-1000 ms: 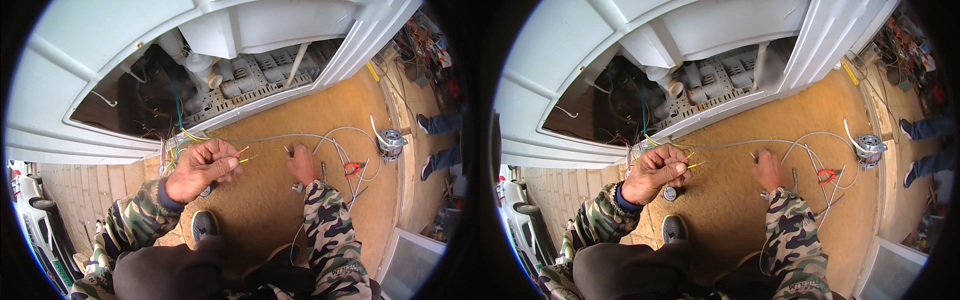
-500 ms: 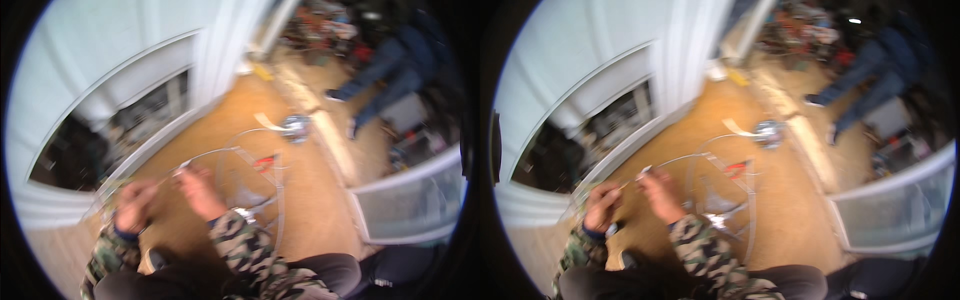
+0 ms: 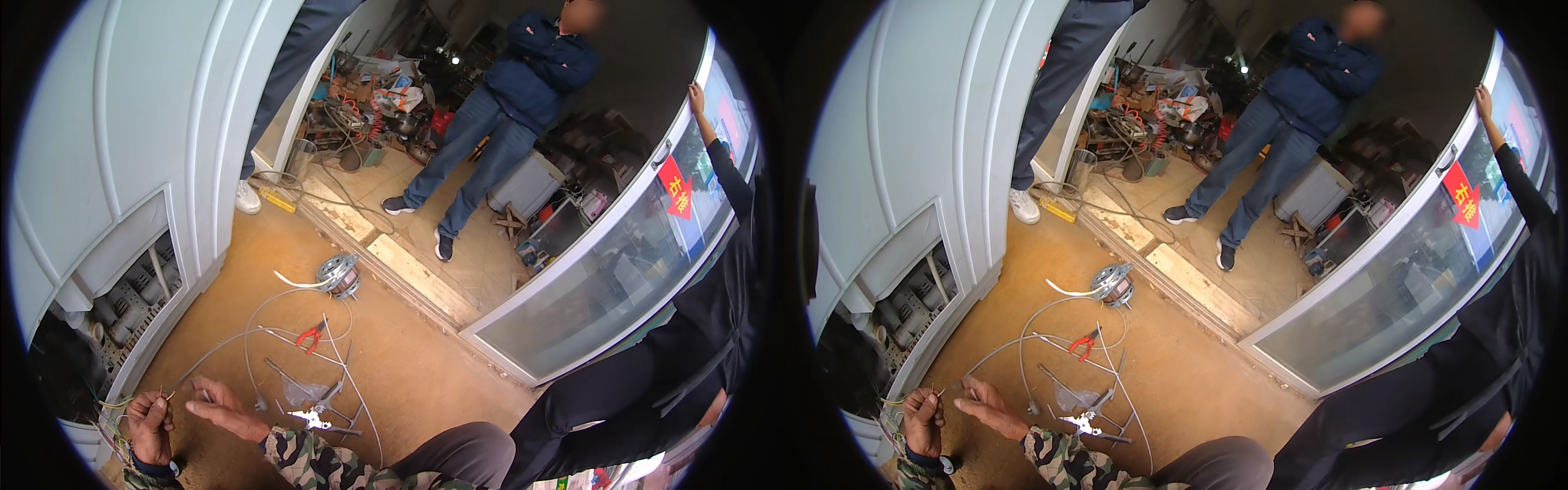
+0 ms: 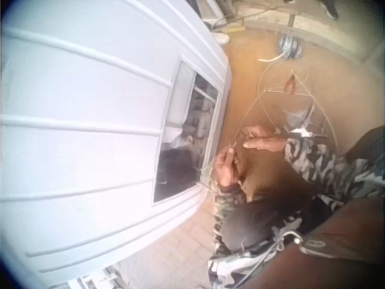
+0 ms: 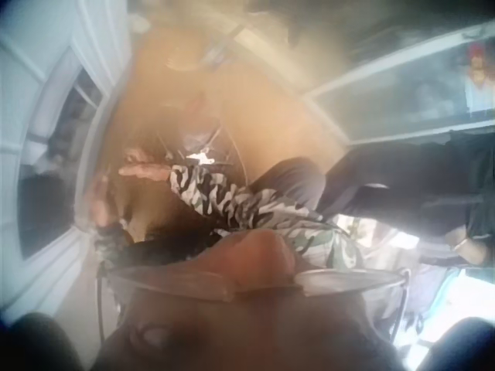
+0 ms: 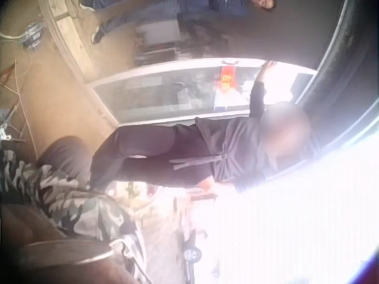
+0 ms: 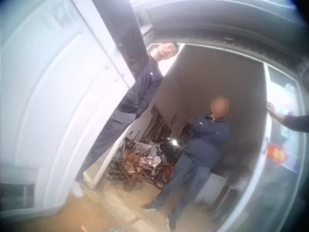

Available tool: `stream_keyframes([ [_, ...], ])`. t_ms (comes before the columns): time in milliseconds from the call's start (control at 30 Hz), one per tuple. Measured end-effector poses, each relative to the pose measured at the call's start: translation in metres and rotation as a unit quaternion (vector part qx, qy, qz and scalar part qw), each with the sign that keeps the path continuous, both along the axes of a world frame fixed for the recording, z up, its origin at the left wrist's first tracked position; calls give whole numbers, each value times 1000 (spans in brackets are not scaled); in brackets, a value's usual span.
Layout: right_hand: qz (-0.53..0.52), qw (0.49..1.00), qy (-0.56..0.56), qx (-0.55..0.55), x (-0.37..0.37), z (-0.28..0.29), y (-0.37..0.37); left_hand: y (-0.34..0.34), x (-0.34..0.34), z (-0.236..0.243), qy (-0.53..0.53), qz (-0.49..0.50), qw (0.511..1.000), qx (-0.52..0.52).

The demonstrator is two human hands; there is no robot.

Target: The person strips and twists wires inside a washing machine, then connects them to a small circular component. They use pliers and a soldering iron to prepare and join the wires. Finally, they reattach the control panel to the machine.

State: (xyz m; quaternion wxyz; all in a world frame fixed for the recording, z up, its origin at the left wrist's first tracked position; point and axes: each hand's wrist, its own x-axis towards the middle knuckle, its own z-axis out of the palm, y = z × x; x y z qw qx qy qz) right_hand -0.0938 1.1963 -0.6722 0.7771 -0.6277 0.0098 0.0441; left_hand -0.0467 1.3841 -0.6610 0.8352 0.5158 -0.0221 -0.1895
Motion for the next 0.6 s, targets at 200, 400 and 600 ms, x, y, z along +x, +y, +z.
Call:
stream_keyframes([
  [200,-13,999,-28,-39,4,-4,0,0,1,-6,3,-32,999,16],
  [400,20,998,-55,-35,7,-8,4,2,0,-9,1,-37,999,19],
  [600,2,996,-58,-70,7,-7,10,6,-1,-5,-10,-38,998,48],
])
